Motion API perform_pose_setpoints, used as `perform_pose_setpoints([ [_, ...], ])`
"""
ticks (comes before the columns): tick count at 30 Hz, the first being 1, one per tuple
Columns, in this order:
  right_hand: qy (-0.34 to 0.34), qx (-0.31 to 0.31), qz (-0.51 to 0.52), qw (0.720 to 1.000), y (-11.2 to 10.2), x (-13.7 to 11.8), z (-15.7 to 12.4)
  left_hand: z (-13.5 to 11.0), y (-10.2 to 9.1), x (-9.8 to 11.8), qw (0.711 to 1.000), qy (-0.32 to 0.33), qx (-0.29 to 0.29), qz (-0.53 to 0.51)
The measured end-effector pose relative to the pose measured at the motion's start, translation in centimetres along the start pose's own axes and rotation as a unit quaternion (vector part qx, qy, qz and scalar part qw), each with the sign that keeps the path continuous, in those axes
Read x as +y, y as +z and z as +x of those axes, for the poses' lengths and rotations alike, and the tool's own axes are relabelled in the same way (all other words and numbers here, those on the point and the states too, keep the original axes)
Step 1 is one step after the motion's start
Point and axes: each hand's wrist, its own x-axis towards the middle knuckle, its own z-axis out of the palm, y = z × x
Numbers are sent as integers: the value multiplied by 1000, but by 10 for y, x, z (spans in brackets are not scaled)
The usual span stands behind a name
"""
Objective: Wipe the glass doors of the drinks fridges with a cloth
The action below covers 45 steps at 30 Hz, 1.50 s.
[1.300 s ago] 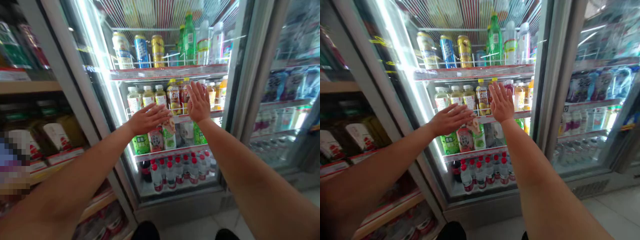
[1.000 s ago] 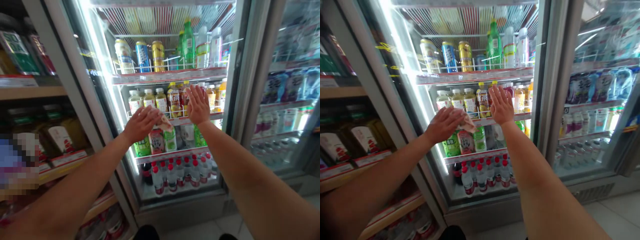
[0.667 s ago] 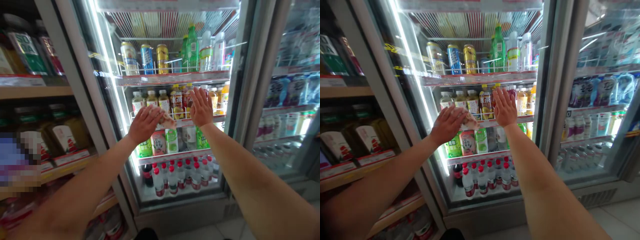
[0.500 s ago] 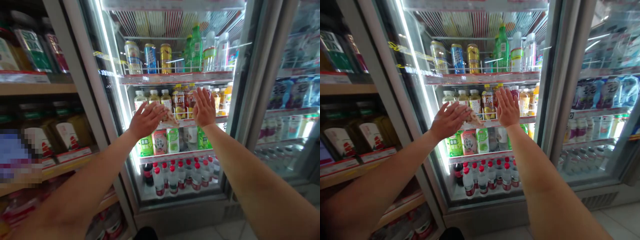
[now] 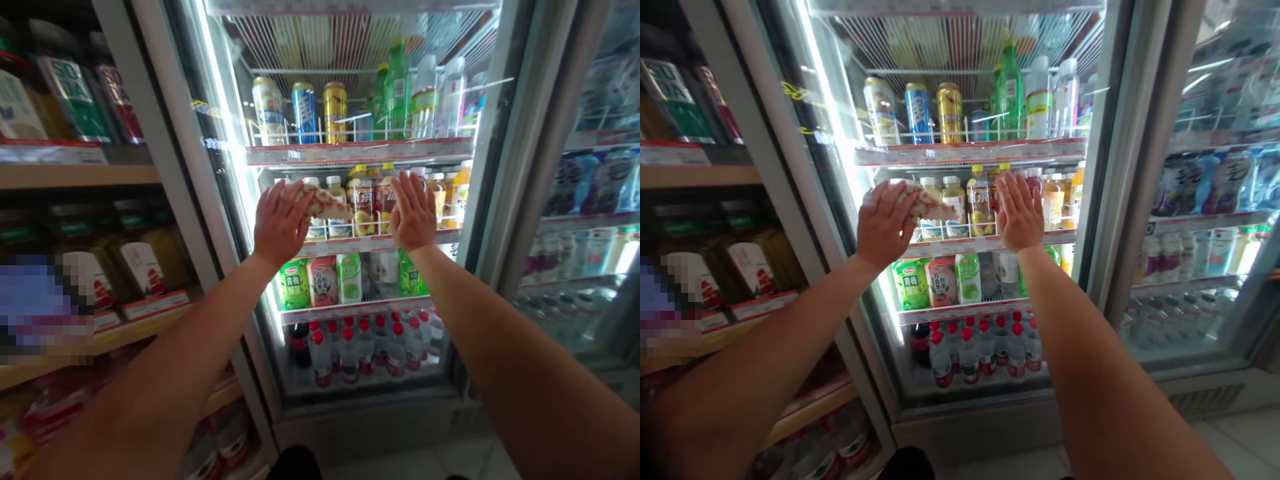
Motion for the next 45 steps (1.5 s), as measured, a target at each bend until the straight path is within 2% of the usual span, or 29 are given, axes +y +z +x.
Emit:
perform_pose_setpoints([
  [2, 4, -5, 4, 1000, 1, 0, 0, -7, 0, 1, 1000, 5, -4, -4],
  [6, 9, -13, 13, 1000, 1, 0, 0, -24, 0, 5, 980, 182, -76, -6],
  [7, 9, -13, 13, 1000, 1, 0, 0, -23, 0, 3, 975, 208, -81, -2],
  [9, 8, -12, 14, 1000, -1, -1, 0, -16, -3, -3, 979, 191, -68, 9],
  [12, 13, -16, 16, 1000, -3, -2, 0, -5, -7, -8, 998, 60, -29, 18],
  [14, 17, -19, 16, 1000, -4, -3, 0, -7, -6, -3, 1000, 7, -14, 11],
  [15, 18, -20, 15, 1000, -4, -3, 0, -10, -5, 1, 1000, 12, -17, 5],
  [19, 15, -18, 11, 1000, -3, -3, 1, -23, 0, 12, 986, 147, -76, -17],
  [20, 15, -17, 9, 1000, -3, -3, 1, -21, 1, 12, 984, 158, -82, -15],
  [21, 16, -16, 8, 1000, -2, -3, 1, -17, 1, 10, 986, 148, -78, -10],
  [25, 18, -21, 10, 1000, -2, -2, 1, -1, 4, 9, 1000, 13, -16, -1],
  [26, 16, -20, 10, 1000, -1, -2, 0, 0, 5, 12, 1000, -2, -4, -4],
  [28, 11, -15, 8, 1000, -1, -1, 0, -5, 8, 20, 999, 31, -9, -10],
  [30, 11, -10, 6, 1000, 0, -1, 0, -12, 9, 26, 992, 111, -52, -17],
  [32, 13, -10, 4, 1000, 0, -1, 0, -14, 6, 23, 983, 159, -90, -21],
  [34, 12, -6, 4, 1000, 0, -1, -1, -8, 2, 11, 985, 142, -92, -18],
  [38, 8, -4, 5, 1000, 0, -1, -1, 8, -1, -12, 999, 44, -21, 11],
  [41, 9, -6, 5, 1000, -1, -1, 0, 2, 5, -3, 999, 28, 6, 26],
  [43, 11, -3, 1, 1000, -1, -1, 0, -9, 11, 13, 995, 97, -17, 16],
  [45, 10, 0, -3, 1000, -1, -1, -1, -18, 13, 28, 975, 209, -69, -6],
])
